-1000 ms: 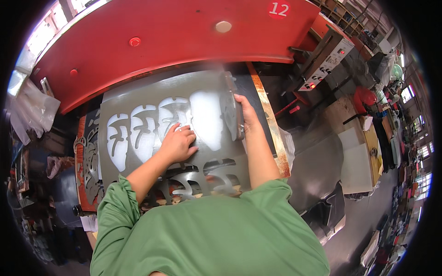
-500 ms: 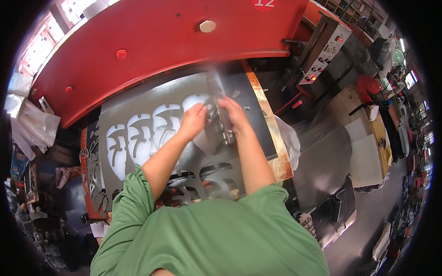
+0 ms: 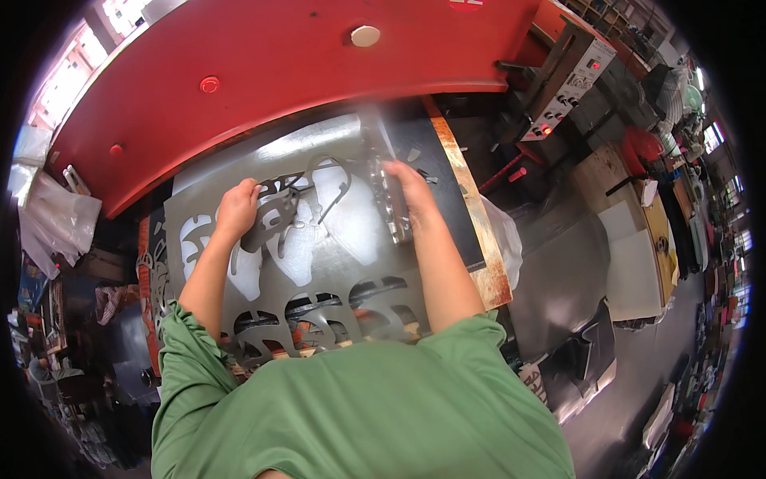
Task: The person writes on a yellow notepad, then uses a hydraulic cutting machine to cut multiple dark material pieces from a large sheet. They remove the cut pieces, place them on a table, and use a sanding block to smooth the edges of one piece.
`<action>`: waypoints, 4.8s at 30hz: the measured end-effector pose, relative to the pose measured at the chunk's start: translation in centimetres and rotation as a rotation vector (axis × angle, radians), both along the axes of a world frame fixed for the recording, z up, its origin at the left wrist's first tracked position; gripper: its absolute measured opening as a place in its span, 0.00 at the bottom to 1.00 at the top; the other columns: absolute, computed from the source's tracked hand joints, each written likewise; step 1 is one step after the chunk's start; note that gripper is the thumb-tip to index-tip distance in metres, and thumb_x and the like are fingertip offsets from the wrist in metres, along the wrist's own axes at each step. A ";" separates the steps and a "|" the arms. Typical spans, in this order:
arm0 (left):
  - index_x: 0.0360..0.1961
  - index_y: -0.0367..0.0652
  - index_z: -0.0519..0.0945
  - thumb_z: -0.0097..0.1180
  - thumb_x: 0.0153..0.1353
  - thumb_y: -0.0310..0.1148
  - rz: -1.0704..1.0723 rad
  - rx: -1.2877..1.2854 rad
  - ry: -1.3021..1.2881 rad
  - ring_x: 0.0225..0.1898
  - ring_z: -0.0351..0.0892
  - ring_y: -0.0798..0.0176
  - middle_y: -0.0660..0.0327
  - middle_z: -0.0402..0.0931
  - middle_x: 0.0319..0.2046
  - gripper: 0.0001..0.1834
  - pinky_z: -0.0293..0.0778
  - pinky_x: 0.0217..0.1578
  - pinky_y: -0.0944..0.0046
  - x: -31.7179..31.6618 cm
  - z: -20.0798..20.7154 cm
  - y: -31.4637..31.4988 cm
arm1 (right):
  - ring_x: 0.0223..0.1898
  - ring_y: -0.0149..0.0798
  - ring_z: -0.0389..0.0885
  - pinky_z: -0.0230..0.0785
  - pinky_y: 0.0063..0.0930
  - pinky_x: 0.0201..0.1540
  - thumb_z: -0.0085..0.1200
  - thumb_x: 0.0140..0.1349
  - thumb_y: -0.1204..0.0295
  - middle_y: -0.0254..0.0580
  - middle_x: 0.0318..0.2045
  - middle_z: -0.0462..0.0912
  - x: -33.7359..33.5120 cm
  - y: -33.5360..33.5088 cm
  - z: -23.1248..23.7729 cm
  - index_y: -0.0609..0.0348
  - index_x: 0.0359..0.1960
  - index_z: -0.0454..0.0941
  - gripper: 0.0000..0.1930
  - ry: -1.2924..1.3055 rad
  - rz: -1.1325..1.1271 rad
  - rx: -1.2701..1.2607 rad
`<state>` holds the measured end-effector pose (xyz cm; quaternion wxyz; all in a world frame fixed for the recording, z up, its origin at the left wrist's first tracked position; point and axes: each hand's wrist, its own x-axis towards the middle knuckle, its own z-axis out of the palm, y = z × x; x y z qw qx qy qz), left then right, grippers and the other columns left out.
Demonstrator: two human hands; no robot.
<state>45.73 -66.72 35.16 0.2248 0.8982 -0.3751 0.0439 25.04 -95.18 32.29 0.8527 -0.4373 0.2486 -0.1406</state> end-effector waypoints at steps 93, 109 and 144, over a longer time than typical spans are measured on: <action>0.49 0.42 0.71 0.43 0.73 0.30 0.030 -0.616 1.511 0.37 0.80 0.60 0.57 0.78 0.41 0.08 0.77 0.35 0.60 -0.6 -2.4 -14.4 | 0.46 0.49 0.81 0.73 0.41 0.48 0.58 0.56 0.60 0.49 0.45 0.83 7.0 4.7 -1.6 0.56 0.46 0.82 0.19 0.364 -0.237 -1.202; 0.39 0.34 0.82 0.55 0.62 0.58 -0.120 0.228 0.907 0.26 0.73 0.64 0.60 0.77 0.27 0.31 0.71 0.28 0.62 0.7 -1.5 -19.6 | 0.35 0.56 0.80 0.72 0.44 0.41 0.52 0.57 0.69 0.55 0.32 0.82 6.0 3.0 -4.7 0.60 0.42 0.80 0.13 0.101 -0.410 -1.009; 0.21 0.43 0.80 0.56 0.58 0.36 -0.560 0.327 -0.232 0.27 0.80 0.45 0.53 0.80 0.21 0.11 0.75 0.31 0.46 -2.5 -1.5 -15.2 | 0.41 0.55 0.83 0.73 0.47 0.43 0.59 0.61 0.62 0.49 0.36 0.85 11.8 0.8 -2.8 0.43 0.56 0.77 0.20 0.550 -0.325 -1.217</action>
